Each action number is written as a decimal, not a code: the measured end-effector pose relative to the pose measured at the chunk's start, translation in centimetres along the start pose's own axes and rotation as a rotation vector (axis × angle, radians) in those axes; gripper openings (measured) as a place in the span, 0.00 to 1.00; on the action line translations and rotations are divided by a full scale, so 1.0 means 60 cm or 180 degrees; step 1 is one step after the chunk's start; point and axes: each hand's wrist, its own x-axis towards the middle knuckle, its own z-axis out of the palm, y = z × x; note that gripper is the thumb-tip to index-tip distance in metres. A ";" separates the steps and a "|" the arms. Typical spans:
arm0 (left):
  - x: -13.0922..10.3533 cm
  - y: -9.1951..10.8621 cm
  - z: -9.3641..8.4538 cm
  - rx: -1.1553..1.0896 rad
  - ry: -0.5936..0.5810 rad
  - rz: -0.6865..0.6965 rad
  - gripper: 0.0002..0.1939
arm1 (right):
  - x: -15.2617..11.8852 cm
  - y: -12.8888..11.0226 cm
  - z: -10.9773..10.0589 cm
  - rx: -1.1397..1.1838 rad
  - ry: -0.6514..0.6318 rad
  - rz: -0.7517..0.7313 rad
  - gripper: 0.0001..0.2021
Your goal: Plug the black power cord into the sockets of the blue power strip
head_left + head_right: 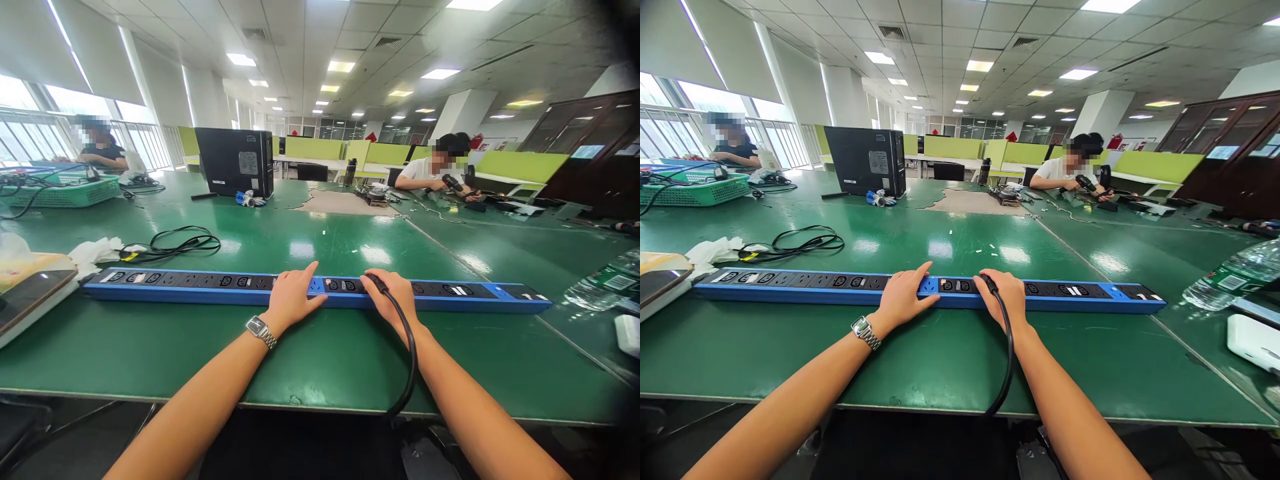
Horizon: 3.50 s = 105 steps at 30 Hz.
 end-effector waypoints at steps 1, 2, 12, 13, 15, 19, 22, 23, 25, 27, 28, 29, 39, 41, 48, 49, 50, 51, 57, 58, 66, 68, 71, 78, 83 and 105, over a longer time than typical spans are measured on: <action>0.000 0.000 0.000 0.0000 0.0006 0.0001 0.38 | -0.001 -0.004 0.001 -0.0115 -0.0042 -0.0063 0.16; 0.000 0.000 0.000 0.0002 0.0012 0.0001 0.37 | -0.002 -0.007 0.002 -0.0229 -0.0068 -0.0102 0.16; -0.002 -0.001 0.000 -0.0018 0.0031 0.0021 0.37 | -0.019 -0.002 0.002 -0.0454 -0.0088 -0.0449 0.17; -0.002 -0.001 0.000 -0.0015 0.0035 0.0031 0.37 | -0.020 0.001 0.002 -0.0426 -0.0077 -0.0468 0.18; -0.002 -0.002 0.000 -0.0013 0.0045 0.0035 0.37 | -0.023 0.005 0.006 -0.0352 -0.0037 -0.0453 0.21; -0.002 -0.002 0.001 -0.0016 0.0070 0.0031 0.37 | -0.025 0.005 0.014 -0.0172 0.0068 -0.0387 0.24; -0.002 -0.003 0.001 -0.0030 0.0084 0.0033 0.37 | -0.027 -0.001 0.015 -0.0068 0.0129 -0.0321 0.23; -0.002 -0.003 0.001 -0.0038 0.0082 0.0032 0.37 | -0.027 -0.003 0.014 -0.0047 0.0151 -0.0288 0.23; -0.002 -0.004 0.001 -0.0057 0.0074 0.0031 0.37 | -0.029 -0.006 0.010 -0.0036 0.0213 -0.0201 0.22; -0.002 -0.005 0.001 -0.0064 0.0057 0.0039 0.37 | -0.030 -0.007 0.006 -0.0091 0.0266 -0.0086 0.21; -0.002 -0.005 0.001 -0.0064 0.0047 0.0048 0.37 | -0.030 -0.007 0.004 -0.0143 0.0265 -0.0026 0.20; -0.002 -0.005 0.001 -0.0063 0.0038 0.0057 0.37 | -0.031 -0.006 0.002 -0.0199 0.0242 0.0033 0.19; -0.002 -0.004 -0.003 -0.0058 -0.0026 0.0051 0.36 | -0.032 0.012 0.010 -0.0015 0.0217 0.0017 0.16; -0.002 -0.004 -0.004 -0.0060 -0.0030 0.0054 0.36 | -0.033 0.013 0.011 0.0068 0.0263 -0.0031 0.17; -0.003 -0.002 -0.006 -0.0123 0.0038 0.0062 0.34 | -0.031 0.010 0.012 0.0260 0.0404 -0.0063 0.17; -0.003 -0.001 -0.006 -0.0144 0.0044 0.0055 0.34 | -0.030 0.007 0.010 0.0308 0.0467 -0.0055 0.18; -0.003 -0.001 -0.006 -0.0165 0.0045 0.0047 0.34 | -0.028 0.003 0.008 0.0363 0.0562 -0.0030 0.18; -0.003 -0.001 -0.006 -0.0186 0.0046 0.0041 0.34 | -0.026 -0.002 0.006 0.0421 0.0675 0.0014 0.18; -0.005 0.002 -0.007 -0.0485 0.0286 0.0226 0.35 | -0.028 -0.048 0.000 0.0809 0.0701 -0.0145 0.17; -0.005 0.003 -0.007 -0.0562 0.0331 0.0336 0.34 | -0.031 -0.056 0.001 0.0910 0.0578 -0.0255 0.17; -0.009 0.004 -0.008 -0.0711 0.0467 0.0881 0.20 | -0.043 -0.086 0.003 0.1570 0.0072 -0.0709 0.11; -0.010 0.004 -0.010 -0.0754 0.0599 0.0879 0.21 | -0.042 -0.084 0.001 0.1633 0.0041 -0.0804 0.10; -0.010 0.002 -0.013 -0.0686 0.0500 0.0951 0.17 | -0.043 -0.084 0.002 0.1748 -0.0184 -0.1044 0.10; -0.004 -0.026 -0.017 -0.0756 0.1114 0.0205 0.17 | -0.040 -0.077 -0.002 0.1638 0.0102 -0.0577 0.09; -0.002 -0.033 -0.006 -0.0699 0.0894 0.0195 0.17 | -0.038 -0.070 -0.004 0.1555 0.0096 -0.0432 0.10; -0.003 -0.010 -0.002 -0.0158 0.0373 0.0224 0.19 | -0.040 -0.072 0.000 0.1535 0.0048 -0.0432 0.09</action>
